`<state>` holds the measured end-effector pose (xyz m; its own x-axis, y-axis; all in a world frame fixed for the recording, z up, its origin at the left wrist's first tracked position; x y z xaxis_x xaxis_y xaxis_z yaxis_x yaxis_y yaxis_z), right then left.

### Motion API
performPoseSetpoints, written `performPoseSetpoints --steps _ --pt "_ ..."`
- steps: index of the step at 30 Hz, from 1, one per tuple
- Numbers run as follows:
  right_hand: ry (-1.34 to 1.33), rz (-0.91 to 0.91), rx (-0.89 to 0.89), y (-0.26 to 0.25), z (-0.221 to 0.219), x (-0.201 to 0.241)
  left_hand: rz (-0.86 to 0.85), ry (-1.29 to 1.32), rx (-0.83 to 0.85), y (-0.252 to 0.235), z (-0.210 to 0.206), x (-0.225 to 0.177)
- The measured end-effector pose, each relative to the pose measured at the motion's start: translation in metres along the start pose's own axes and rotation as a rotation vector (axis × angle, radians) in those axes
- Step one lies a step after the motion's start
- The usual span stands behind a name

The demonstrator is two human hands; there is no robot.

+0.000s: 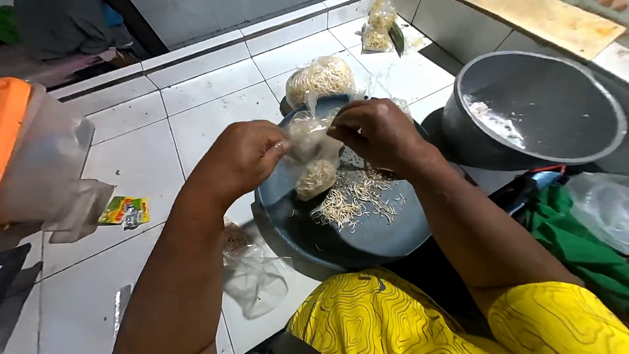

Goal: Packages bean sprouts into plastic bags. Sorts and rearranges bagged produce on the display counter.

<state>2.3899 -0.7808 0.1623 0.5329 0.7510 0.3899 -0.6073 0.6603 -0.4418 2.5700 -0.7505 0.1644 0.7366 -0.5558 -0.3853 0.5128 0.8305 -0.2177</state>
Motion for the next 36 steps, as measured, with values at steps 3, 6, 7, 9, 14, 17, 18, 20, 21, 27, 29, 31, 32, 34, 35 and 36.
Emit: performPoseSetpoints --steps 3,6,7,9,14,17,18,20,21,27,29,31,32,34,35,36 --pt "-0.311 -0.086 -0.138 0.001 -0.001 -0.006 0.019 0.038 -0.11 0.002 0.017 -0.001" --pt "-0.594 -0.291 -0.004 -0.001 -0.045 -0.02 0.012 0.0 -0.165 0.0 0.018 -0.006" --pt "-0.621 -0.343 0.065 0.0 -0.063 -0.023 0.027 -0.003 -0.161 -0.002 0.013 -0.007" --pt "-0.62 -0.329 0.172 -0.001 -0.088 -0.016 0.066 0.029 -0.16 -0.005 0.001 -0.012" --pt "-0.362 -0.053 0.063 0.001 -0.069 0.013 0.168 0.288 -0.517 0.034 -0.01 -0.031" --pt "-0.247 -0.025 -0.029 0.019 -0.042 0.013 0.356 0.756 -0.723 0.08 -0.07 -0.025" --pt "-0.242 -0.024 -0.054 0.029 -0.037 0.013 0.476 1.023 -0.627 0.084 -0.113 -0.021" --pt "-0.216 -0.036 -0.052 0.053 -0.033 0.018 0.672 1.548 -0.271 0.083 -0.192 -0.036" --pt "-0.212 -0.044 -0.04 0.066 -0.033 0.022 0.693 1.754 -0.123 0.079 -0.214 -0.049" --pt "-0.28 -0.142 -0.024 0.149 -0.069 0.031 0.708 2.079 -0.225 0.052 -0.232 -0.058" --pt "-0.278 -0.217 -0.066 0.165 -0.084 0.026 0.811 2.022 -0.276 0.05 -0.241 -0.051" --pt "-0.257 -0.264 -0.132 0.172 -0.089 0.021 0.882 1.981 -0.305 0.051 -0.246 -0.048" --pt "-0.261 -0.291 -0.165 0.174 -0.089 0.017 0.888 1.962 -0.306 0.052 -0.247 -0.047" --pt "-0.276 -0.377 -0.192 0.177 -0.091 0.009 0.876 1.916 -0.315 0.054 -0.246 -0.042" --pt "-0.275 -0.428 -0.181 0.178 -0.093 0.005 0.87 1.895 -0.331 0.055 -0.244 -0.039" --pt "-0.264 -0.463 -0.164 0.178 -0.095 0.002 0.857 1.88 -0.355 0.055 -0.241 -0.037"
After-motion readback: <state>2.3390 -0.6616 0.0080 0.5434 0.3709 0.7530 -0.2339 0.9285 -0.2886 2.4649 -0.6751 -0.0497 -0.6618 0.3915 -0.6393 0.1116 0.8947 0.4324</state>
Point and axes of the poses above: each hand's wrist, its own y-axis away from the middle knuckle, its own z-axis out of the back of the hand, x = y × z, the point moved 9 cm from there along -y, towards the middle knuckle
